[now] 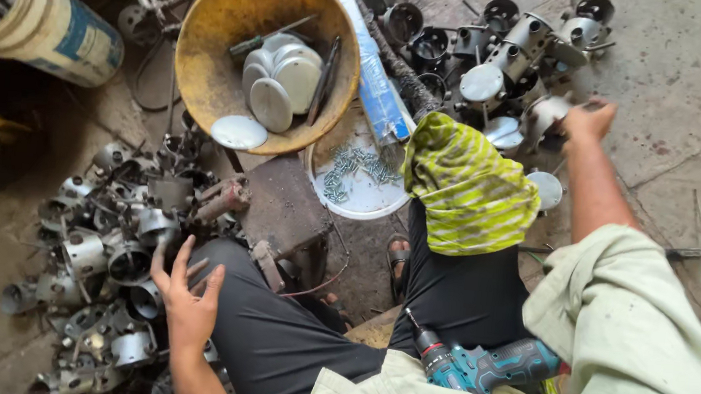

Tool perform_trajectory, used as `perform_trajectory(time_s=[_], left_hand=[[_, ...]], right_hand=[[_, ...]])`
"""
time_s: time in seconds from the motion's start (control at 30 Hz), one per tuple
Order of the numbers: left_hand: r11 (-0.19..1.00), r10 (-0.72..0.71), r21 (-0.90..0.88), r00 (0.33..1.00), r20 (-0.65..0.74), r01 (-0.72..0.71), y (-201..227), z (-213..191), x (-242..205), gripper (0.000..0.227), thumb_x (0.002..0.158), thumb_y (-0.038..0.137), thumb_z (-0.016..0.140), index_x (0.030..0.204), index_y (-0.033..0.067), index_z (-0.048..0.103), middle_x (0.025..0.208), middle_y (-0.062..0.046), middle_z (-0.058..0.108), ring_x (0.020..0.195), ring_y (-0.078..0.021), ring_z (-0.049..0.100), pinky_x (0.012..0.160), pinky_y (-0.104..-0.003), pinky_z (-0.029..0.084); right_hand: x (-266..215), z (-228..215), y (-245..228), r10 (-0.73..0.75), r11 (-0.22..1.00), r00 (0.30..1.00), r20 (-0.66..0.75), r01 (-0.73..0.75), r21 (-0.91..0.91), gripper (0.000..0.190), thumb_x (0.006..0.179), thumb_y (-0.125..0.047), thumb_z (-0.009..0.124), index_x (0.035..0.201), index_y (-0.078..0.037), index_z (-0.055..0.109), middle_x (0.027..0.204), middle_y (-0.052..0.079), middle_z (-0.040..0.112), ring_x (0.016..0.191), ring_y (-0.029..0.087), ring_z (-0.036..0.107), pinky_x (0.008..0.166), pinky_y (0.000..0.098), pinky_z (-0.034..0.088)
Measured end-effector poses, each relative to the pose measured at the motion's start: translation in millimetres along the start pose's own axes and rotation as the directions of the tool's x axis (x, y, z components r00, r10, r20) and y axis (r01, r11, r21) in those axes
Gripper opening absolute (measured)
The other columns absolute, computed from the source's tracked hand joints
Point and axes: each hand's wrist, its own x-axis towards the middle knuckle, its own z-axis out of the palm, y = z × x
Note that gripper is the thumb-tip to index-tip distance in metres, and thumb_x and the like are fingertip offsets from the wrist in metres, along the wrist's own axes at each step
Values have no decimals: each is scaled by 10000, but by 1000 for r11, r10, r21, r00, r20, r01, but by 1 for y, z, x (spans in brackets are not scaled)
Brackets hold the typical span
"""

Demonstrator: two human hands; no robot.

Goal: The person sits on the floor and assembles metal parts by attaching circular metal discs to cylindrical housings. They use a cordless drill to drive screws into the discs, securing them to the housings. The person wipes the discs with a cloth before and after drilling, then places the assembled units into a pile.

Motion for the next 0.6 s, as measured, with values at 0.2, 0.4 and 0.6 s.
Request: perform_trajectory(time_s=[0.2,0.4,0.6], left_hand=[[994,70,-85,997,-22,-72,-3,-1,-3,648,906,94,736,1513,121,510,1657,-155,210,1211,-302,629,946,-398,582],[990,47,-114,955,-292,-84,-119,-15,-2,671,945,107,758,1542,123,454,1536,-171,427,1202,-294,666,892,-352,624],[939,-257,78,832,-491,336,-288,-17,-22,818,771,290,878,1479,114,507,1429,-256,525,1312,-437,519,1085,-491,453]], right_hand=[[28,-50,-10,-128,992,989,-80,129,14,488,832,-5,754,1269,-119,568,1165,103,688,1022,259,686,787,370,565],[-116,20,-92,-327,916,841,430,170,364,470,873,-45,706,1319,-101,565,1215,113,684,1053,263,674,827,379,556],[-232,9,-213,-454,887,342,823,91,452,464,914,-85,657,1368,-83,562,1265,124,681,1084,266,662,867,388,547]])
